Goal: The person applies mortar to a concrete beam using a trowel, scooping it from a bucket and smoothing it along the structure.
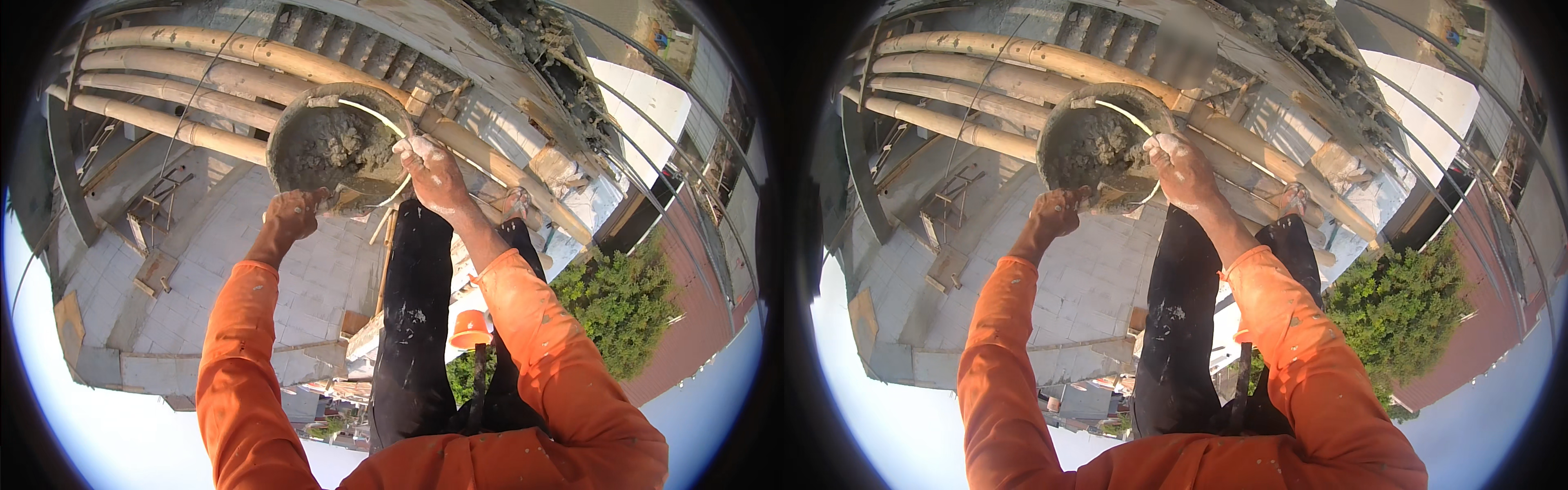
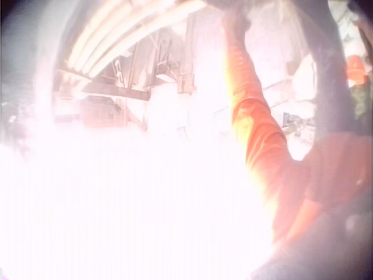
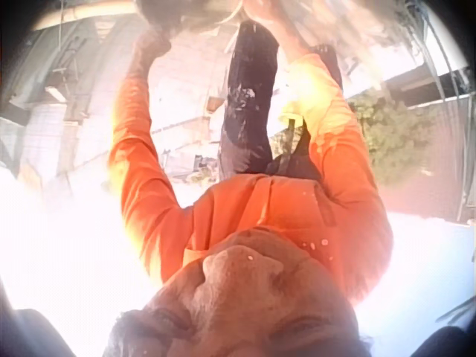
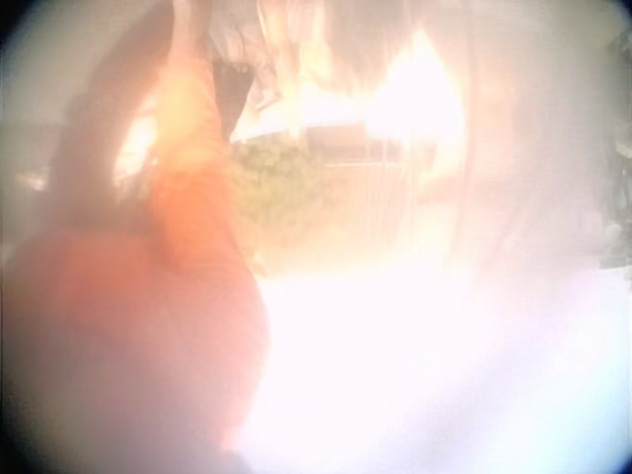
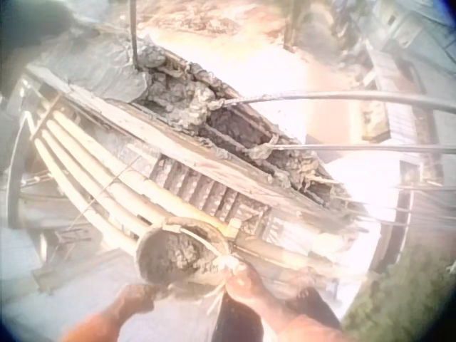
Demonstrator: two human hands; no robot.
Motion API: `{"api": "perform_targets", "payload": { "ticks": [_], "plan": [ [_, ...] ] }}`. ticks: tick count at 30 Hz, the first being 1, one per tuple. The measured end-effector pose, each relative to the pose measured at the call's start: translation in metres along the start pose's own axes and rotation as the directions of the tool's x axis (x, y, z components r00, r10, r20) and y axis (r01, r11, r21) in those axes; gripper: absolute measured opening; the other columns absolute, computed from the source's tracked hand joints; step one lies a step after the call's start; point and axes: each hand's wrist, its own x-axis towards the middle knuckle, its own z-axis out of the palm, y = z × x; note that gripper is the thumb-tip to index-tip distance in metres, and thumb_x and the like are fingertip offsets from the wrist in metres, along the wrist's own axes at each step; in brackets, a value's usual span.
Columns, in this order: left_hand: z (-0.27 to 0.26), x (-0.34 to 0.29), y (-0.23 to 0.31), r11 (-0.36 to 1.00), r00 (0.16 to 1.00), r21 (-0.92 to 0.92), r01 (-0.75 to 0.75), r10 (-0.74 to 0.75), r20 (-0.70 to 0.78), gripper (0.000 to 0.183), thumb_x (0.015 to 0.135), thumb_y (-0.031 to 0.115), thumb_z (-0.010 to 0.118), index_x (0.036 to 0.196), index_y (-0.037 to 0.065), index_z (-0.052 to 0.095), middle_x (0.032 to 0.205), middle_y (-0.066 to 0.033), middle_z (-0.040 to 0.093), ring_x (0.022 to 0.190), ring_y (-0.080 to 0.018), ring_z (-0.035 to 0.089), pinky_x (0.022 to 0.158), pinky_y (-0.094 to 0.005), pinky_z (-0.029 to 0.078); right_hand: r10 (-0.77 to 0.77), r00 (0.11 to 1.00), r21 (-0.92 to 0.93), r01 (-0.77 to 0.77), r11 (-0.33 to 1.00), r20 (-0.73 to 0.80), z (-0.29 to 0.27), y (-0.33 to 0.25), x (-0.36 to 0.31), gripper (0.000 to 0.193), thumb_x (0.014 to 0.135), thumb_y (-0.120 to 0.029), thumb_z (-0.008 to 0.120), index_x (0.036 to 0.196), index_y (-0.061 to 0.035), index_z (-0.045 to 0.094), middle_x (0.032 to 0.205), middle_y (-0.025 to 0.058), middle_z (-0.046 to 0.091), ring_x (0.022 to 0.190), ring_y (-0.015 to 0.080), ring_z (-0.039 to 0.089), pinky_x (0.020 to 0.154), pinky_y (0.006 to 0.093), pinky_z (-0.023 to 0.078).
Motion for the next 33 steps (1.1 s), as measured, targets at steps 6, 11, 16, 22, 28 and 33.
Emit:
{"api": "perform_targets", "payload": {
  "ticks": [6,11,16,22,28,33],
  "plan": [
    [0.043,-0.085,-0.083,0.832,0.914,-0.459,0.31,-0.394,-0.096,0.049,0.067,0.005,0.056,0.115,0.014,0.052,0.098,-0.0139,0.063,0.09,-0.0345,0.06,0.074,-0.0399,0.048,-0.089,0.996,0.008,0.089,0.996,-0.032,0.003,0.013,0.005,0.023,0.091,-0.02,0.045,0.097,-0.0025,0.058,0.077,0.0119,0.058,0.072,0.0249,0.057,0.068,0.0345,0.044],
    [0.109,-0.095,-0.053,0.52,0.796,-0.723,0.454,-0.602,0.066,0.056,0.065,0.003,0.06,0.118,0.01,0.047,0.092,-0.0137,0.061,0.083,-0.0294,0.061,0.072,-0.037,0.048,0.036,0.999,0.129,-0.035,0.991,-0.007,0.001,0.029,0.009,0.023,0.092,-0.02,0.043,0.097,-0.0037,0.059,0.075,0.0096,0.058,0.068,0.0187,0.057,0.065,0.0314,0.044],
    [0.217,-0.068,0.067,0.055,0.823,-0.954,0.295,-0.522,0.224,0.063,0.066,0.004,0.059,0.126,0.003,0.041,0.088,-0.0088,0.06,0.077,-0.0206,0.055,0.067,-0.0312,0.046,0.1,0.995,0.063,-0.099,0.993,-0.005,0.006,0.012,0.009,0.025,0.092,-0.024,0.044,0.099,-0.0035,0.058,0.079,0.0076,0.058,0.065,0.0154,0.057,0.061,0.0282,0.044],
    [0.15,-0.07,0.086,-0.176,0.864,-0.984,-0.036,-0.501,0.058,0.043,0.069,0.002,0.055,0.11,0.005,0.042,0.066,-0.0063,0.051,0.049,-0.0167,0.051,0.044,-0.0312,0.043,0.071,0.997,0.031,-0.073,0.997,0.037,-0.001,0.023,0.01,0.03,0.093,-0.032,0.046,0.103,-0.0072,0.058,0.083,0.0004,0.056,0.068,0.0104,0.057,0.053,0.0233,0.04],
    [0.142,-0.065,0.111,-0.905,0.894,-0.086,-0.416,-0.425,0.143,0.027,0.073,0.011,0.058,0.098,0.013,0.048,0.064,-0.0056,0.051,0.05,-0.0193,0.054,0.043,-0.0373,0.049,0.194,0.979,0.058,-0.198,0.978,0.062,0.004,-0.001,0.007,0.024,0.092,-0.02,0.044,0.099,-0.0015,0.058,0.076,0.0056,0.056,0.066,0.0148,0.058,0.059,0.026,0.044],
    [0.134,-0.027,0.12,-0.899,0.906,0.125,-0.42,-0.424,-0.007,0.023,0.07,0.012,0.059,0.092,0.014,0.053,0.062,-0.0041,0.053,0.05,-0.02,0.054,0.043,-0.0371,0.05,0.173,0.983,0.02,-0.175,0.984,0.062,-0.003,0.002,0.01,0.023,0.092,-0.018,0.044,0.099,-0.0016,0.058,0.078,0.0046,0.057,0.063,0.0123,0.058,0.056,0.0245,0.043]
  ]
}}
